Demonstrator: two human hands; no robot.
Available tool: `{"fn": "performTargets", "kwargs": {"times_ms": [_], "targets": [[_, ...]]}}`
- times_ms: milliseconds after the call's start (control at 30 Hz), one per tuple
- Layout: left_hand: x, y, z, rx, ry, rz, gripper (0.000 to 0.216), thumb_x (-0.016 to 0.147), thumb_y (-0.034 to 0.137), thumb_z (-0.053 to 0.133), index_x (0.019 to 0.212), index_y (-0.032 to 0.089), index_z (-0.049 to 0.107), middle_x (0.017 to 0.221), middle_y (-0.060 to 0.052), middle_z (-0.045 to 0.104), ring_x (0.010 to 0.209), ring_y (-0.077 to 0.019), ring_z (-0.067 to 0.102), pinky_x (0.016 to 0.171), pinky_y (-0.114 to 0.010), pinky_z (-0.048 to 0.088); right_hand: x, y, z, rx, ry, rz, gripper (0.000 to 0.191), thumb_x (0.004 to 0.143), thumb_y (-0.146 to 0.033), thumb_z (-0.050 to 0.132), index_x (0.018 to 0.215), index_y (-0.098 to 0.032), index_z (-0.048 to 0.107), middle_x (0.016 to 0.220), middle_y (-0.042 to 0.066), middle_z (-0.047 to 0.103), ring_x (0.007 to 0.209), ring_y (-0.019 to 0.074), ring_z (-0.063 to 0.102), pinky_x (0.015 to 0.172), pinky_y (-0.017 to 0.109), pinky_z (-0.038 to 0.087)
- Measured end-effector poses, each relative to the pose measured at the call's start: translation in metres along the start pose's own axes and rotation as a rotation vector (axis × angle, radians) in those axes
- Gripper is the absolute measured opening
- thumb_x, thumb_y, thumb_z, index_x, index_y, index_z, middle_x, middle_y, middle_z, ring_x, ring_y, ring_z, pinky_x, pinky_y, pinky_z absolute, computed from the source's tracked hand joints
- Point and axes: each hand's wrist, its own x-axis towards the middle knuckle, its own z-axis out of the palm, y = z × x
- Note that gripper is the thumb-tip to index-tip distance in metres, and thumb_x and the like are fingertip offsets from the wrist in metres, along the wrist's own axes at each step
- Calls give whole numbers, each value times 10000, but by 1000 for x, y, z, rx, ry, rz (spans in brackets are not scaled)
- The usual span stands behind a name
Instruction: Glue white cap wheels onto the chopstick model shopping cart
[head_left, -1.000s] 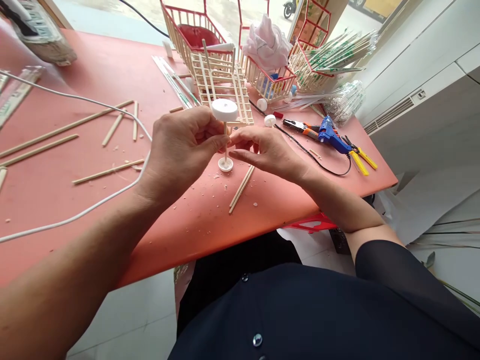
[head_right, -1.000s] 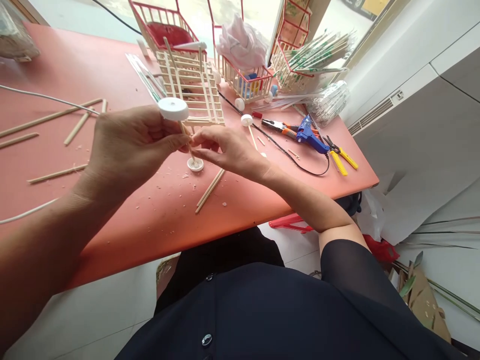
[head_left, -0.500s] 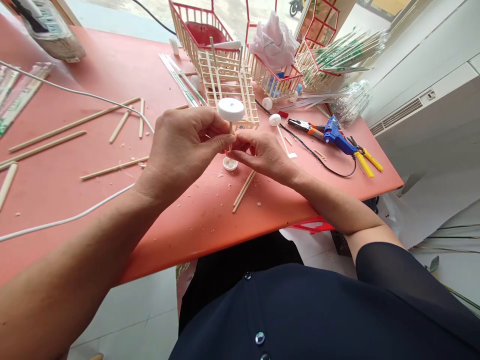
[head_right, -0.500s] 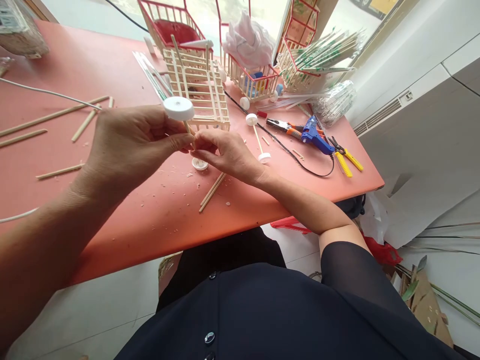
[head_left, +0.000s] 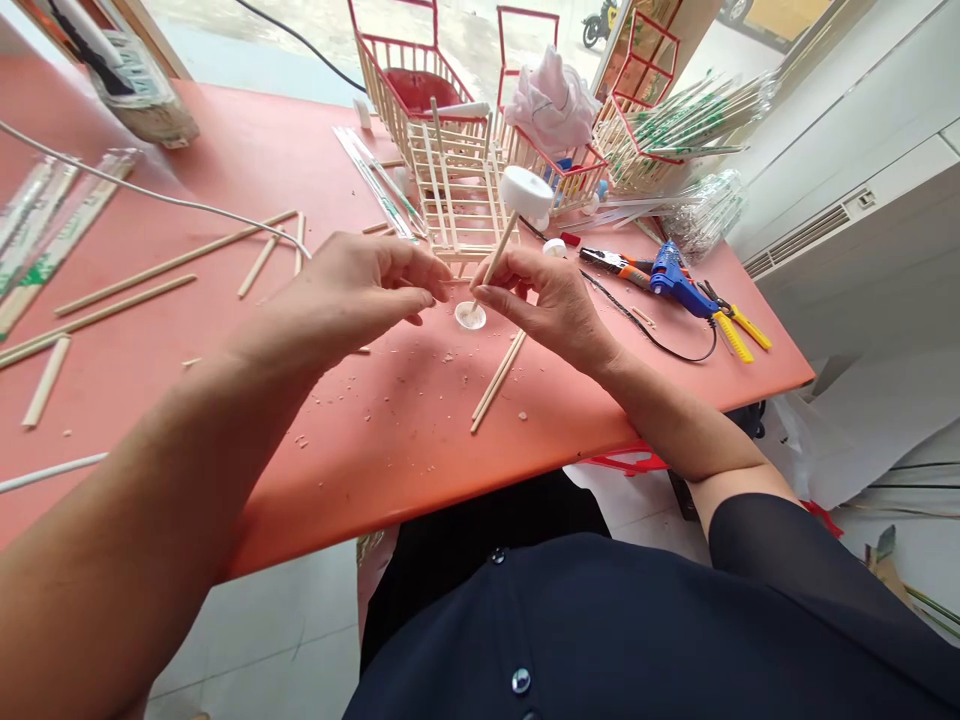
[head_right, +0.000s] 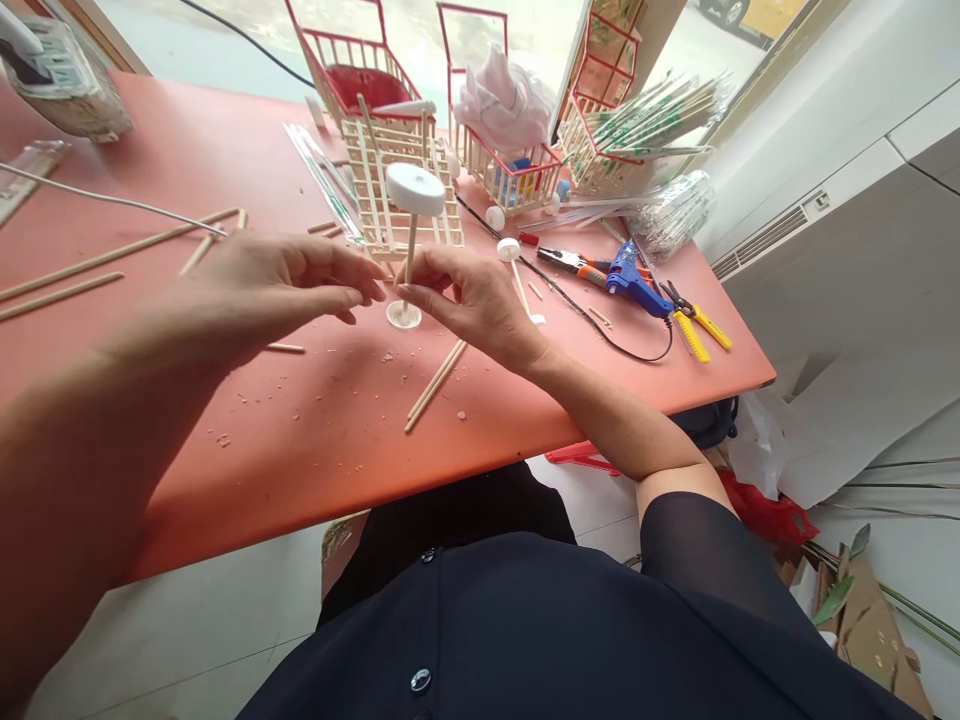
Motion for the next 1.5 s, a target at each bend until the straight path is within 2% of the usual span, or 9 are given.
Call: {"fn": "performTargets", "kwargs": {"times_ms": [200, 400, 567, 667, 767, 1033, 1133, 1333, 1500], "targets": [[4, -9, 16, -393, -180, -191, 307, 744, 393, 953, 990, 218, 899, 987, -98, 864, 959, -268, 853, 873, -392, 742, -2, -7, -6, -66, 59, -18, 246, 1120, -414, 718, 964, -223, 718, 966, 24, 742, 853, 161, 604, 829, 336, 536], [0, -10, 24, -480, -258, -268, 271, 860, 458, 952, 983, 224, 894, 1090, -116, 890, 1091, -290, 876, 974, -384, 744, -6, -8, -5, -171, 52, -94, 185, 1130, -301, 654, 974, -217, 709, 981, 35, 728, 887, 183, 622, 890, 359, 520], [0, -18, 30, -494, -270, -240, 421, 765, 524, 1029, 1024, 214, 909, 1118, -124, 892, 1092, -296, 873, 1006, -391, 733, -8, -8, -3, -255, 61, -92, 197, 1114, -308, 674, 935, -224, 677, 916, 11, 688, 880, 195, 616, 906, 354, 495], [0, -21, 33, -473, -250, -223, 485, 731, 552, 1051, 1027, 195, 908, 1118, -140, 891, 1109, -326, 872, 1061, -451, 725, -9, -7, -3, -270, 60, -86, 201, 1105, -279, 690, 912, -229, 667, 899, 5, 673, 874, 196, 608, 897, 342, 486], [-1, -20, 34, -465, -238, -217, 482, 716, 560, 1059, 990, 195, 904, 1096, -141, 893, 1121, -347, 871, 1095, -500, 717, -9, -7, -2, -270, 63, -67, 184, 1104, -249, 699, 922, -232, 676, 895, 3, 668, 871, 195, 602, 892, 334, 485], [-1, -19, 35, -465, -247, -213, 479, 726, 563, 1055, 983, 190, 900, 1106, -148, 888, 1117, -340, 870, 1111, -498, 712, -10, -7, -3, -262, 64, -66, 189, 1121, -255, 679, 934, -225, 673, 892, 4, 672, 867, 183, 614, 883, 327, 499], [-1, -19, 34, -475, -252, -210, 460, 777, 579, 1022, 998, 198, 889, 1113, -137, 887, 1099, -328, 874, 1087, -484, 721, -10, -8, -4, -244, 67, -45, 175, 1123, -282, 688, 955, -231, 689, 914, 10, 697, 873, 186, 625, 872, 331, 522], [1, -18, 35, -535, -188, -246, 353, 1019, 525, 828, 1038, 173, 839, 1095, -153, 881, 1027, -310, 883, 1051, -509, 735, -9, -7, -10, -121, 120, -6, 178, 1136, -360, 703, 1031, -221, 738, 960, 19, 740, 851, 167, 627, 852, 322, 564], [2, -14, 38, -625, -138, -294, 310, 1094, 448, 754, 1076, 151, 839, 1054, -145, 876, 992, -278, 882, 989, -436, 749, -10, -4, -11, -90, 125, -27, 184, 1137, -355, 704, 1071, -193, 759, 1007, 32, 769, 865, 146, 637, 862, 302, 568]]}}
